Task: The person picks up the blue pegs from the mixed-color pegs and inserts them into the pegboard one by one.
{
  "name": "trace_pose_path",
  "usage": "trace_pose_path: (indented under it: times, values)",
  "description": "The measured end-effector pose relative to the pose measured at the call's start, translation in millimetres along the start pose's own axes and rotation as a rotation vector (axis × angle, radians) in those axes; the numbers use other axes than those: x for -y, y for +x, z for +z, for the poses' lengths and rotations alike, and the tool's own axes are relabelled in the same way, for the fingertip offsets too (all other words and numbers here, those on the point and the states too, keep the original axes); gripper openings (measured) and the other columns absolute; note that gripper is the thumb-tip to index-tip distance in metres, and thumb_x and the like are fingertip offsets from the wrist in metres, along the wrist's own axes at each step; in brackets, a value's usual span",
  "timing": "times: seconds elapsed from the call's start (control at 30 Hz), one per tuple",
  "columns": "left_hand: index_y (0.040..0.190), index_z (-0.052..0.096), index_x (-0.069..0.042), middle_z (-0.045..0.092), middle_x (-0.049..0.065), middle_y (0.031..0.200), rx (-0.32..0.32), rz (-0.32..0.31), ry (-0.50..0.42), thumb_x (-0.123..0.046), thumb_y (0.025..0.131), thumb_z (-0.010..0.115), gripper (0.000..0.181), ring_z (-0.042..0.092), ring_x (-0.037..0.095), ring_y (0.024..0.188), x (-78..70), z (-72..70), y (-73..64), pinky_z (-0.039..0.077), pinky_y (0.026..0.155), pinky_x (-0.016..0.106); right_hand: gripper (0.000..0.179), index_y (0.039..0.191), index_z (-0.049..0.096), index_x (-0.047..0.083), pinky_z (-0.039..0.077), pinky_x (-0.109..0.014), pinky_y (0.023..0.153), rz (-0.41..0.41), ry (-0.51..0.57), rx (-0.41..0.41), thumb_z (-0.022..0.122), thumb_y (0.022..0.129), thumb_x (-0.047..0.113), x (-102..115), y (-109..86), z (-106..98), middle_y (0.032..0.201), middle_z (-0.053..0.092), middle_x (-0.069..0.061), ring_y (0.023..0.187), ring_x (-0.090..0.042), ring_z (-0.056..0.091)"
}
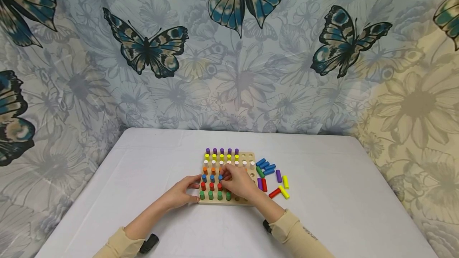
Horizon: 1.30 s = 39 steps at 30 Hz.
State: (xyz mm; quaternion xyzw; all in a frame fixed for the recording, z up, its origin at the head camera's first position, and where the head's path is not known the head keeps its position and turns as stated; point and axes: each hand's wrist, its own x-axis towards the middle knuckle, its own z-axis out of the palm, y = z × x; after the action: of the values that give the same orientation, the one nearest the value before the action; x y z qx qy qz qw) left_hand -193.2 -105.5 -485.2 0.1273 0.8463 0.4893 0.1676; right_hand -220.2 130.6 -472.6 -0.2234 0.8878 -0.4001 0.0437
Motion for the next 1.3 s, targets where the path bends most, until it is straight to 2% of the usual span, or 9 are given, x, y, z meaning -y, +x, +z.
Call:
trace_pose_path:
  times: [0.33,0.63,0.87,1.1,1.3]
  values:
    - [0.144,0.041,0.005,0.049,0.02,0.135,0.0,0.003,-0.002,0.002,0.077,0.077,0.076,0.052,0.034,0.119,-1.0,-0.7,-0.2,0.041,0.1,0.051,0.017,0.101,0.064,0.003,0.055,-0.025,0.075,0.002,0.019,-0.012,0.071,0.087,0.003,-1.1,-2.1,-2.7,0.091,0.066,0.0,0.083,-0.014,0.063]
    - [0.144,0.041,0.005,0.05,0.019,0.135,-0.003,0.005,0.005,0.001,0.078,0.077,0.075,0.053,0.032,0.118,-0.6,-0.6,0.6,0.041,0.101,0.051,0.015,0.102,0.065,0.01,0.055,-0.026,0.077,0.09,0.12,-0.045,0.072,0.088,0.009,-3.5,-5.7,-8.0,0.095,0.067,0.002,0.087,-0.014,0.064]
    - [0.144,0.041,0.004,0.049,0.018,0.137,0.001,-0.006,-0.007,0.0,0.078,0.076,0.075,0.052,0.031,0.119,0.8,-0.8,1.3,0.04,0.102,0.05,0.017,0.103,0.067,0.009,0.055,-0.027,0.075,0.162,0.208,-0.077,0.073,0.087,0.013,-5.9,-9.0,-16.9,0.095,0.068,0.0,0.087,-0.016,0.064]
    - [0.144,0.041,0.005,0.049,0.018,0.136,0.006,-0.001,-0.003,0.0,0.077,0.077,0.076,0.052,0.031,0.119,-0.2,-1.3,1.1,0.04,0.102,0.051,0.017,0.102,0.068,0.011,0.055,-0.026,0.074,0.235,0.239,-0.108,0.074,0.087,0.014,-11.8,-11.0,-22.7,0.095,0.069,0.001,0.086,-0.015,0.065]
    - [0.144,0.041,0.005,0.05,0.018,0.135,0.002,-0.007,-0.003,0.0,0.077,0.078,0.076,0.052,0.031,0.119,-0.7,-0.8,1.5,0.04,0.102,0.05,0.018,0.103,0.067,0.009,0.055,-0.027,0.074,0.256,0.262,-0.121,0.074,0.086,0.014,-17.0,-16.4,-29.8,0.095,0.069,0.0,0.087,-0.016,0.064]
